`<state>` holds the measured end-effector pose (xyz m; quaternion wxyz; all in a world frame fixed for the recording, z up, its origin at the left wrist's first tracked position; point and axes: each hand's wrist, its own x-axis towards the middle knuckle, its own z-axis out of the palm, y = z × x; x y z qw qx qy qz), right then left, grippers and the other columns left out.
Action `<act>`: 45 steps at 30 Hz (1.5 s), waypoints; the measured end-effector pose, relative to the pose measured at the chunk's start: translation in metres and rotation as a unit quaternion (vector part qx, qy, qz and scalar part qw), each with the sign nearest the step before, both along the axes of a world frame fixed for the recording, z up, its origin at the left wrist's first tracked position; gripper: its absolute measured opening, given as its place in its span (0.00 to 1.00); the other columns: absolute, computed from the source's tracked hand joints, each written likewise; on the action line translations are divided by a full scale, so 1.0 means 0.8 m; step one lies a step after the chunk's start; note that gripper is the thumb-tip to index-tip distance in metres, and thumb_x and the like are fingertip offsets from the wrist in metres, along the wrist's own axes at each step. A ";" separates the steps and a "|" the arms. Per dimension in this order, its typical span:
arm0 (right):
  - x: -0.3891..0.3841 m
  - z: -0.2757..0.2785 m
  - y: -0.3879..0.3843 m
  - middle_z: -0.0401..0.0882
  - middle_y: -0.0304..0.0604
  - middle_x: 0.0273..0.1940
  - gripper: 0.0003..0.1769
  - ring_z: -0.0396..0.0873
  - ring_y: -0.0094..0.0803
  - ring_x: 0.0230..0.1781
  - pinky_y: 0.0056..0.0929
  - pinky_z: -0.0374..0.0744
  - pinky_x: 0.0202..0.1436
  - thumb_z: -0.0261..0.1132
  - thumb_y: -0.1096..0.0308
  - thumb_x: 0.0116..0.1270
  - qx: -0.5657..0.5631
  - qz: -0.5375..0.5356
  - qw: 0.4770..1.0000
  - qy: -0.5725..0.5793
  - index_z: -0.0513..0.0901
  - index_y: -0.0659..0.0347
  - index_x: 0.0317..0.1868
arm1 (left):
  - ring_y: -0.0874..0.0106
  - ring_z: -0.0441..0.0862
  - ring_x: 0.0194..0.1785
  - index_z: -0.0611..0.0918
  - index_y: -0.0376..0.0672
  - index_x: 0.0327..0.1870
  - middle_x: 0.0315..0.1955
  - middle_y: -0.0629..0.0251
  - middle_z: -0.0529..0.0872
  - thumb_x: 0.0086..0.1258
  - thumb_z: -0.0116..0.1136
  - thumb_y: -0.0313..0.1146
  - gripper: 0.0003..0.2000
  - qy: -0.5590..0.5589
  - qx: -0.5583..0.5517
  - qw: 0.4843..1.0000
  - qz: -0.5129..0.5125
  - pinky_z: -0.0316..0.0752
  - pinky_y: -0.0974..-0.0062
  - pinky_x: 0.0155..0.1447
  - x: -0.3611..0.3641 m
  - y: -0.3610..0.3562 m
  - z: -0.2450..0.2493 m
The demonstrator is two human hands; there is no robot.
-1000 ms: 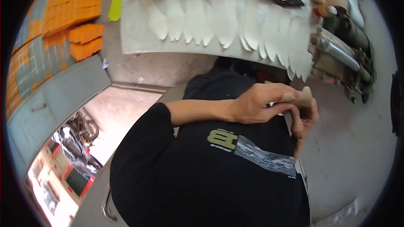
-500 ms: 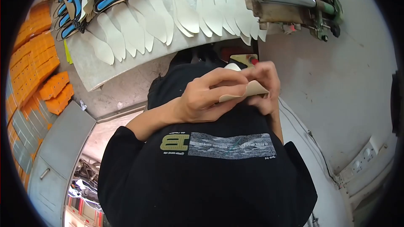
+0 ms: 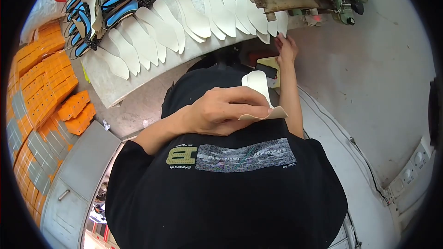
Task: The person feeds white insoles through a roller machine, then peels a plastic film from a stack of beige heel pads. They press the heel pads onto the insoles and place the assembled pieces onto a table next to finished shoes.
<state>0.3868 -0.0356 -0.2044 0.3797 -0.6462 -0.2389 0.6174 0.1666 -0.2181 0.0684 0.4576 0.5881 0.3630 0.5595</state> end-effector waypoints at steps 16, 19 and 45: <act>-0.048 0.018 -0.031 0.80 0.49 0.44 0.21 0.82 0.38 0.40 0.31 0.81 0.47 0.70 0.60 0.64 -0.118 0.119 0.984 0.054 0.77 0.67 0.48 | 0.67 0.82 0.37 0.82 0.38 0.45 0.44 0.60 0.84 0.56 0.63 0.15 0.15 0.000 0.002 0.999 0.046 0.78 0.76 0.39 0.002 -0.005 -0.001; -0.052 0.043 -0.052 0.80 0.49 0.45 0.27 0.81 0.36 0.37 0.31 0.82 0.42 0.71 0.54 0.63 -0.236 0.149 0.944 0.175 0.76 0.69 0.50 | 0.67 0.82 0.36 0.82 0.37 0.45 0.43 0.60 0.84 0.56 0.63 0.15 0.14 0.000 0.000 0.998 0.060 0.78 0.76 0.39 0.000 -0.006 -0.002; -0.159 0.139 -0.075 0.82 0.48 0.42 0.27 0.82 0.34 0.40 0.25 0.80 0.44 0.60 0.49 0.72 -0.201 0.543 0.810 0.092 0.79 0.69 0.51 | 0.73 0.80 0.33 0.82 0.34 0.43 0.39 0.62 0.85 0.58 0.65 0.19 0.12 -0.009 -0.110 0.984 0.138 0.76 0.79 0.35 -0.025 -0.017 0.000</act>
